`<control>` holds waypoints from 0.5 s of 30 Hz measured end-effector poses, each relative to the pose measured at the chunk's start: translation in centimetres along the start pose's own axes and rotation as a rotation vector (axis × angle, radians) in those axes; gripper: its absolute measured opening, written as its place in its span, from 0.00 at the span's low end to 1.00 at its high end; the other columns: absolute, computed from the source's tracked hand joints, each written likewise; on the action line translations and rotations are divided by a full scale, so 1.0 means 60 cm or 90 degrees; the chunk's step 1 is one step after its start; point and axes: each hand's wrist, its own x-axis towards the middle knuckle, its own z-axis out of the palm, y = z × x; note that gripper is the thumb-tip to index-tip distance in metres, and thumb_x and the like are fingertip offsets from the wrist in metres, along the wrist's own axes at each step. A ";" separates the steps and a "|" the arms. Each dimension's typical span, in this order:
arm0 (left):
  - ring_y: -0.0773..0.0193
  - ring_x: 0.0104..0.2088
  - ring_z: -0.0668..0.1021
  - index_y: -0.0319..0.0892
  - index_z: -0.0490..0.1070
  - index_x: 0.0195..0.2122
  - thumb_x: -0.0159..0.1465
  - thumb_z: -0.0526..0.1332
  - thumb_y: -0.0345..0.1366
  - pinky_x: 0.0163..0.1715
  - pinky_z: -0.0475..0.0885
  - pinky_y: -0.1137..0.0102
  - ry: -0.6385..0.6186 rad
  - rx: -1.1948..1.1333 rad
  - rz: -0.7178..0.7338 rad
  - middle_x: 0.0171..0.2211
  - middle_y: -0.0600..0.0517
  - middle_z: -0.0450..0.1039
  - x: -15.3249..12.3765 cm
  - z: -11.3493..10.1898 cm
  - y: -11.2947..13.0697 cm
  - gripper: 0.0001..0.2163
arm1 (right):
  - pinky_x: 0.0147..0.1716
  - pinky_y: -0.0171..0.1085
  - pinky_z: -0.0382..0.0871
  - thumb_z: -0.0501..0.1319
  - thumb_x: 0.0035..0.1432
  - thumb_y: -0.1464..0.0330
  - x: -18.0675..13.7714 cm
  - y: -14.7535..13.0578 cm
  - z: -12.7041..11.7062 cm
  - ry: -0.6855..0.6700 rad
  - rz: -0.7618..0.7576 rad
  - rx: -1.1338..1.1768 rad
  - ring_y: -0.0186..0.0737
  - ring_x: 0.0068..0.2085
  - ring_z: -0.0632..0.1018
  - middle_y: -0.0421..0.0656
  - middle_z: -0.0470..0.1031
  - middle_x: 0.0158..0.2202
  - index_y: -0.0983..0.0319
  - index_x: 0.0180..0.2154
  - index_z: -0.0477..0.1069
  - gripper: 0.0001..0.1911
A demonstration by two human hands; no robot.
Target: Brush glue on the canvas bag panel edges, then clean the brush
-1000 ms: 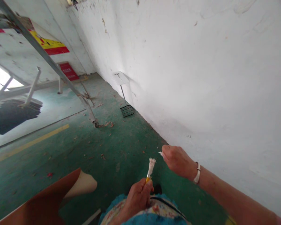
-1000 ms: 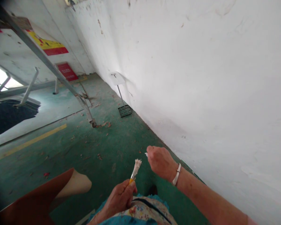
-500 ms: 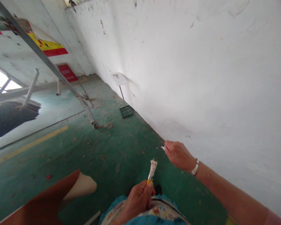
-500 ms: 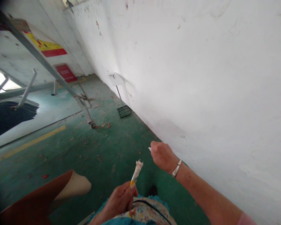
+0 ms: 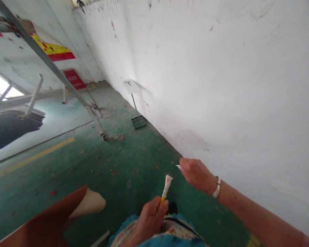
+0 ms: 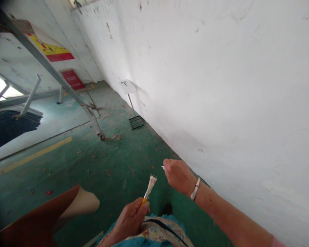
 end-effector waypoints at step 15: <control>0.69 0.25 0.60 0.42 0.58 0.25 0.65 0.52 0.45 0.25 0.53 0.73 0.056 0.119 0.044 0.22 0.59 0.55 0.002 -0.004 -0.003 0.15 | 0.27 0.38 0.53 0.48 0.66 0.75 0.002 0.000 0.007 0.010 0.010 -0.009 0.43 0.31 0.77 0.48 0.75 0.31 0.64 0.36 0.66 0.09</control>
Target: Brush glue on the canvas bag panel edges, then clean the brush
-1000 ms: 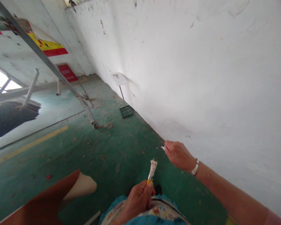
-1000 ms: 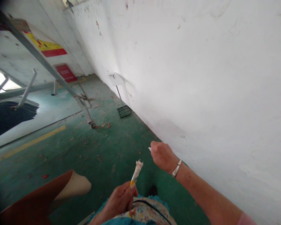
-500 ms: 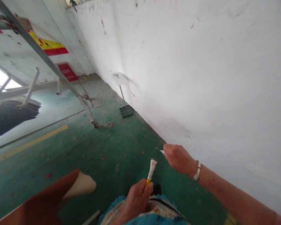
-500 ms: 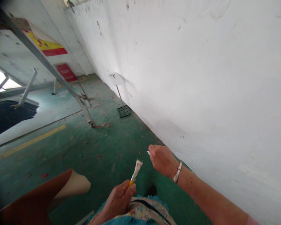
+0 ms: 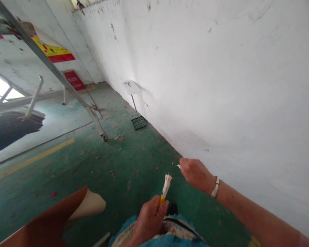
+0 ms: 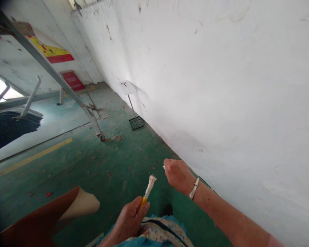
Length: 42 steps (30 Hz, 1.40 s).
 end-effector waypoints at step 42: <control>0.76 0.12 0.59 0.41 0.62 0.43 0.64 0.50 0.60 0.12 0.52 0.79 -0.183 -0.421 0.007 0.18 0.62 0.60 -0.004 -0.030 0.033 0.25 | 0.25 0.33 0.62 0.55 0.65 0.62 -0.071 -0.011 0.038 0.180 0.135 0.689 0.34 0.25 0.70 0.37 0.66 0.24 0.61 0.36 0.70 0.10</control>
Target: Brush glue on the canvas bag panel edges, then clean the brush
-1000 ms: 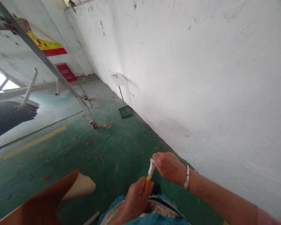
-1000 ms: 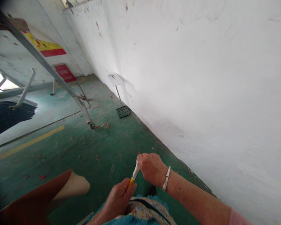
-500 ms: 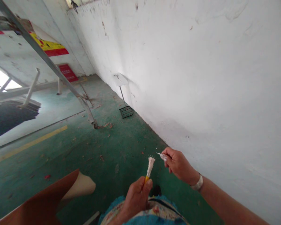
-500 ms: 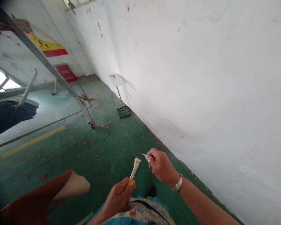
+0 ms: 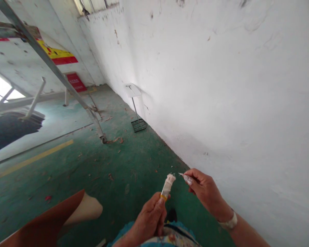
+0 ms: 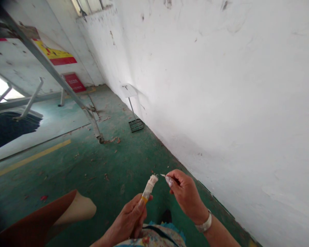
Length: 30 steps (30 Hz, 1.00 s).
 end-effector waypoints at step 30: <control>0.72 0.20 0.61 0.44 0.59 0.29 0.65 0.51 0.56 0.20 0.56 0.77 0.127 0.197 0.125 0.21 0.58 0.61 -0.007 0.000 -0.023 0.20 | 0.29 0.36 0.57 0.49 0.66 0.75 -0.027 -0.079 -0.007 -0.097 -0.284 -0.461 0.37 0.29 0.68 0.41 0.66 0.31 0.61 0.33 0.65 0.11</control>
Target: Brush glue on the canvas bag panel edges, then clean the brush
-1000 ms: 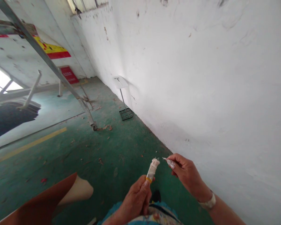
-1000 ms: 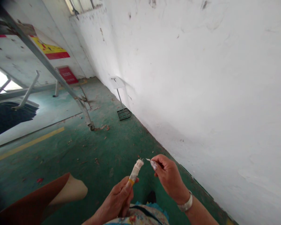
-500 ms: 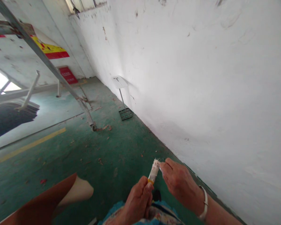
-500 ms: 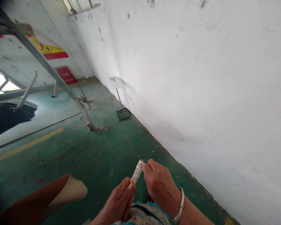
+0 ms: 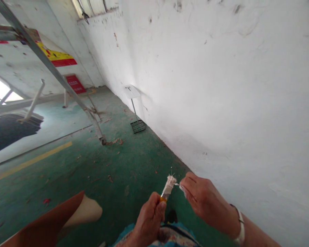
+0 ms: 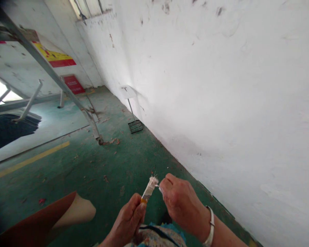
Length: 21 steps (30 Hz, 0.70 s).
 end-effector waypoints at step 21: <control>0.65 0.30 0.66 0.43 0.66 0.41 0.67 0.51 0.48 0.33 0.65 0.72 0.091 0.157 0.162 0.30 0.53 0.64 -0.003 -0.051 0.039 0.14 | 0.24 0.34 0.60 0.53 0.66 0.71 -0.014 -0.031 -0.060 0.125 -0.006 0.193 0.33 0.24 0.68 0.38 0.65 0.27 0.57 0.37 0.67 0.06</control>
